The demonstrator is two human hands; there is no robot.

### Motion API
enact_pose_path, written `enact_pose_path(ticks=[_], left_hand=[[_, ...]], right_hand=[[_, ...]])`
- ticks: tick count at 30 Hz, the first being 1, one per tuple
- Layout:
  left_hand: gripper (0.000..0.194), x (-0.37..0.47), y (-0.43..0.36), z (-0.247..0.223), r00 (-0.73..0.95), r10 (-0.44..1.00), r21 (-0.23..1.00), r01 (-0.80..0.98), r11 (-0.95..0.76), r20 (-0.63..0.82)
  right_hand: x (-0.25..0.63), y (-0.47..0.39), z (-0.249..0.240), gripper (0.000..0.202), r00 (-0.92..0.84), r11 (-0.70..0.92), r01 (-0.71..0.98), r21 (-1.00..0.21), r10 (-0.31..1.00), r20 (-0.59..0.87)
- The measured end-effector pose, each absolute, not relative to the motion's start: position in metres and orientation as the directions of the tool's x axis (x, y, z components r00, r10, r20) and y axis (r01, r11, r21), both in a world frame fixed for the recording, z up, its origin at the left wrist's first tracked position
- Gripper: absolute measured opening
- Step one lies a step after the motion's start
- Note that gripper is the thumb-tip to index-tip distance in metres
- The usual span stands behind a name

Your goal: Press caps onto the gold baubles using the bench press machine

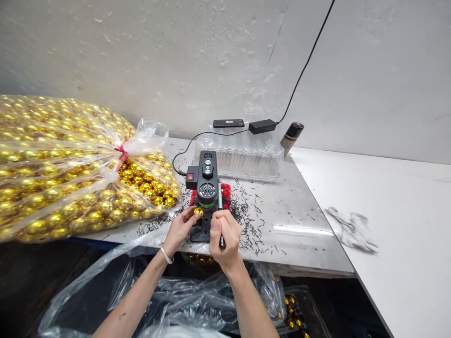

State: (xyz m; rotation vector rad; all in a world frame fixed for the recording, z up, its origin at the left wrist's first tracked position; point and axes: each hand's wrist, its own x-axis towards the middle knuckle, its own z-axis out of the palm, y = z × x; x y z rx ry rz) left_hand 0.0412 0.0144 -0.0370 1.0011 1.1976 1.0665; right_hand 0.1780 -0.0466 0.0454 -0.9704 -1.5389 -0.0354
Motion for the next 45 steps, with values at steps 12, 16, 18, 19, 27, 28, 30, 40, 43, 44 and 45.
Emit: enact_pose_path(ticks=[12,16,18,19,27,28,30,40,43,44,45], left_hand=[[0.030,0.045,0.002,-0.051,0.221,0.921,0.768,0.509,-0.389,0.320],[0.029,0.047,0.000,-0.057,0.201,0.897,0.703,0.564,-0.434,0.393],[0.028,0.048,0.002,-0.059,0.199,0.891,0.686,0.578,-0.443,0.408],[0.028,0.049,0.003,-0.059,0.206,0.888,0.680,0.579,-0.450,0.412],[0.029,0.048,0.006,-0.061,0.230,0.879,0.670,0.575,-0.469,0.418],[0.029,0.048,0.006,-0.061,0.230,0.880,0.670,0.576,-0.468,0.416],[0.029,0.048,0.005,-0.060,0.228,0.881,0.671,0.578,-0.465,0.414],[0.030,0.049,0.004,-0.060,0.230,0.882,0.677,0.570,-0.465,0.412],[0.030,0.049,0.004,-0.061,0.214,0.885,0.692,0.558,-0.458,0.413],[0.030,0.050,0.005,-0.061,0.209,0.887,0.698,0.553,-0.455,0.412],[0.030,0.051,0.006,-0.061,0.203,0.889,0.705,0.549,-0.450,0.410]], right_hand=[[0.179,-0.047,0.045,0.028,0.095,0.656,0.578,-0.486,0.537,0.838],[0.179,-0.048,0.044,0.028,0.092,0.657,0.573,-0.489,0.542,0.835],[0.180,-0.048,0.044,0.027,0.087,0.655,0.576,-0.489,0.546,0.833],[0.180,-0.049,0.043,0.027,0.086,0.654,0.578,-0.488,0.546,0.833],[0.184,-0.046,0.014,0.025,0.035,0.669,0.609,-0.425,0.513,0.858],[0.185,-0.045,0.010,0.026,0.018,0.674,0.619,-0.402,0.500,0.866],[0.186,-0.044,0.002,0.029,0.009,0.671,0.636,-0.381,0.487,0.873],[0.183,-0.036,-0.025,0.029,0.072,0.689,0.610,-0.391,0.443,0.894],[0.185,-0.037,-0.025,0.027,0.001,0.700,0.623,-0.349,0.446,0.895],[0.184,-0.037,-0.021,0.026,-0.003,0.699,0.626,-0.346,0.446,0.895],[0.184,-0.039,-0.014,0.026,0.011,0.693,0.626,-0.358,0.451,0.893]])
